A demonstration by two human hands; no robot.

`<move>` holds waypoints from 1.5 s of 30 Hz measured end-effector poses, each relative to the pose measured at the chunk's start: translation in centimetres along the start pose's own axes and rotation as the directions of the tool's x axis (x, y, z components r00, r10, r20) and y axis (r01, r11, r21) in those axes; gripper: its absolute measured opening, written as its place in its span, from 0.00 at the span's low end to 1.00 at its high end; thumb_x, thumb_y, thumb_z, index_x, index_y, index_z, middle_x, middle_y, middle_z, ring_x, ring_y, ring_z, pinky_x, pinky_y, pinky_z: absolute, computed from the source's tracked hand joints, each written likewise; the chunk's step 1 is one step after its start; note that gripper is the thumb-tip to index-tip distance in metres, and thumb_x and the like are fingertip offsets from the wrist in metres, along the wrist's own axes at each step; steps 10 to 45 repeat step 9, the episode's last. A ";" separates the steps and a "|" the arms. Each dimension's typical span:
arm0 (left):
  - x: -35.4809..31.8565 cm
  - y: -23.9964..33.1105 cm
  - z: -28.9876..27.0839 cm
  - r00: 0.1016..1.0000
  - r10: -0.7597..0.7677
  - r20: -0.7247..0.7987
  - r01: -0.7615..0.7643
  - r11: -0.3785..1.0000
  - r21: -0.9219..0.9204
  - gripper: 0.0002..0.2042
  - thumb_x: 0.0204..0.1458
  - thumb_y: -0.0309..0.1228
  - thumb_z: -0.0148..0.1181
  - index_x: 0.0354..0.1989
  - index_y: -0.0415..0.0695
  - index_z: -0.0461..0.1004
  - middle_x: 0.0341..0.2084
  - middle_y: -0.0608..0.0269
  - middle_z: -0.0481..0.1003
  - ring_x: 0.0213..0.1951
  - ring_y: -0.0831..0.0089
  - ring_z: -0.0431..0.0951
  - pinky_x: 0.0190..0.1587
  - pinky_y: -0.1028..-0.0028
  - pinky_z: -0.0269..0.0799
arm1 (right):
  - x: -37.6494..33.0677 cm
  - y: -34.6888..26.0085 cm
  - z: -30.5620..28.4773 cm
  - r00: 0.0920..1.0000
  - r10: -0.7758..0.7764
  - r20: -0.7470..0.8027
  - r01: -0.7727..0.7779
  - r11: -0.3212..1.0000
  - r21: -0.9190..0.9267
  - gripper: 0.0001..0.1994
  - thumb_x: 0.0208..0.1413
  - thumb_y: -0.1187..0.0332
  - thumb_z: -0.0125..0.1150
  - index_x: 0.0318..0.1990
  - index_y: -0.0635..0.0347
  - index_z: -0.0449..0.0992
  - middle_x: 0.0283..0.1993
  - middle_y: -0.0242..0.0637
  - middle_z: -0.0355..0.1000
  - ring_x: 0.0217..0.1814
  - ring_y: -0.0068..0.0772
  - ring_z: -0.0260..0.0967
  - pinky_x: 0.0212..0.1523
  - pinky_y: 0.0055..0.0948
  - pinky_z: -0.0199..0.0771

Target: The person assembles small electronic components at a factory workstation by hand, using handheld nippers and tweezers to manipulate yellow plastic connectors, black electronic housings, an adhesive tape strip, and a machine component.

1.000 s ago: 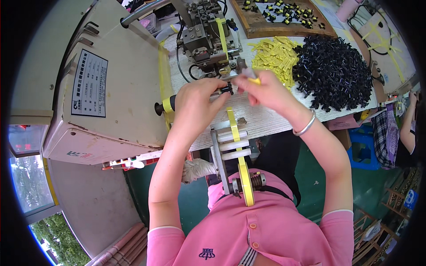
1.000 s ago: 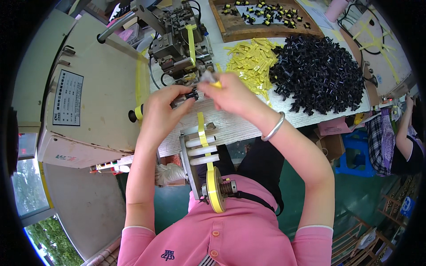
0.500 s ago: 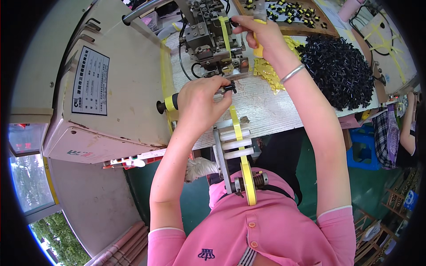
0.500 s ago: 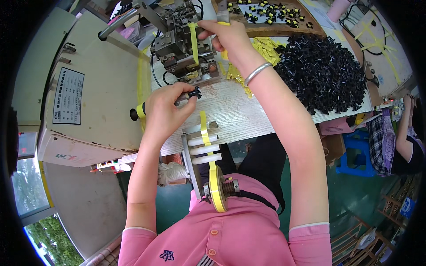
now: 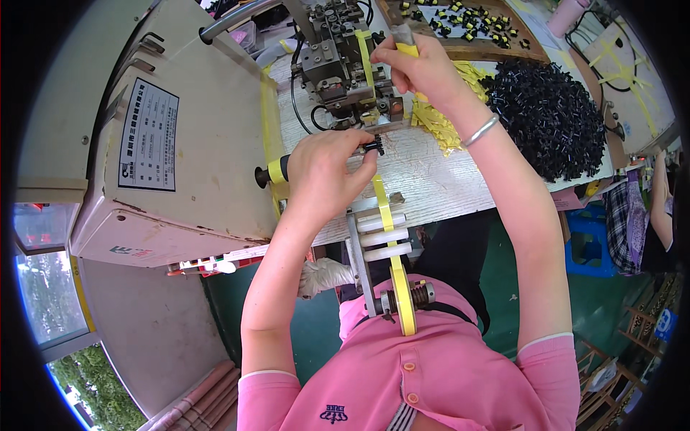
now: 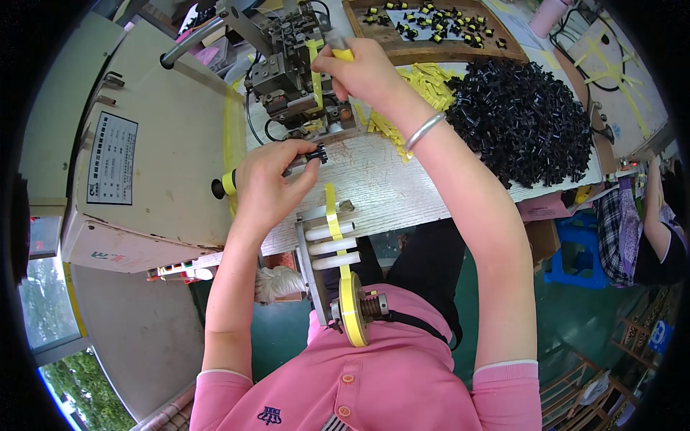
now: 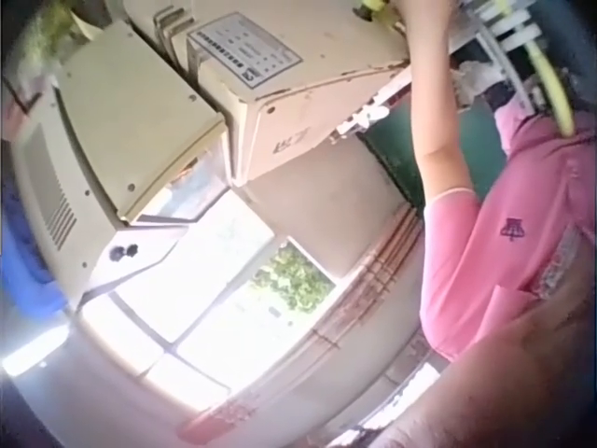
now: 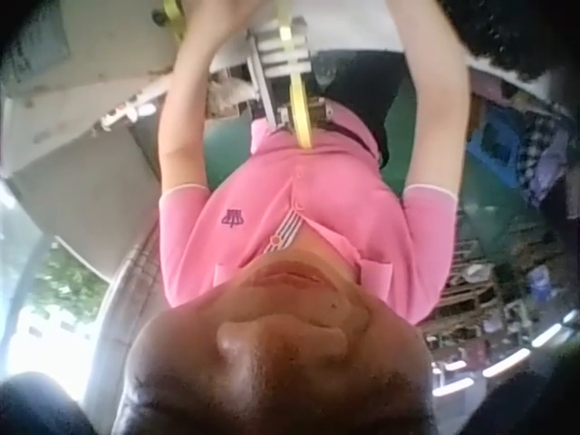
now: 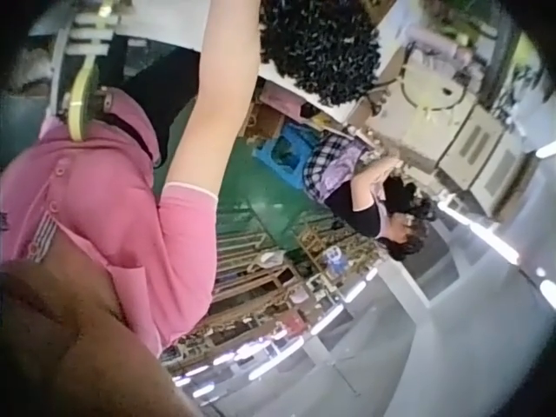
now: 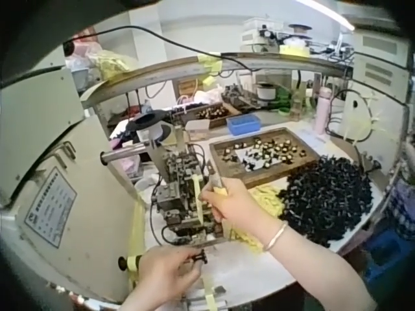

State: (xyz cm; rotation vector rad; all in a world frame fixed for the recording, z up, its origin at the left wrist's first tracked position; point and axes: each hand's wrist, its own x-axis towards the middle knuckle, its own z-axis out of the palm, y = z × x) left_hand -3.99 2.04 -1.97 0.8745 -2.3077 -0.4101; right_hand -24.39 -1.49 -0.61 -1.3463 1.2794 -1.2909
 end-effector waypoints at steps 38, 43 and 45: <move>-0.1 -0.2 -0.4 0.986 -0.123 0.111 0.136 0.984 -0.116 0.10 0.41 0.30 0.63 0.34 0.45 0.75 0.29 0.62 0.78 0.33 0.62 0.78 0.35 0.66 0.70 | -7.8 1.9 2.1 0.912 -0.399 -0.093 0.330 0.851 -0.409 0.04 0.53 0.72 0.57 0.34 0.60 0.76 0.35 0.38 0.75 0.40 0.30 0.72 0.47 0.27 0.67; -0.1 -0.2 -0.4 0.986 -0.123 0.111 0.136 0.984 -0.116 0.10 0.41 0.30 0.63 0.34 0.45 0.75 0.29 0.62 0.78 0.33 0.62 0.78 0.35 0.66 0.70 | -7.8 1.9 2.1 0.912 -0.399 -0.093 0.330 0.851 -0.409 0.04 0.53 0.72 0.57 0.34 0.60 0.76 0.35 0.38 0.75 0.40 0.30 0.72 0.47 0.27 0.67; -0.1 -0.2 -0.4 0.986 -0.123 0.111 0.136 0.984 -0.116 0.10 0.41 0.30 0.63 0.34 0.45 0.75 0.29 0.62 0.78 0.33 0.62 0.78 0.35 0.66 0.70 | -7.8 1.9 2.1 0.912 -0.399 -0.093 0.330 0.851 -0.409 0.04 0.53 0.72 0.57 0.34 0.60 0.76 0.35 0.38 0.75 0.40 0.30 0.72 0.47 0.27 0.67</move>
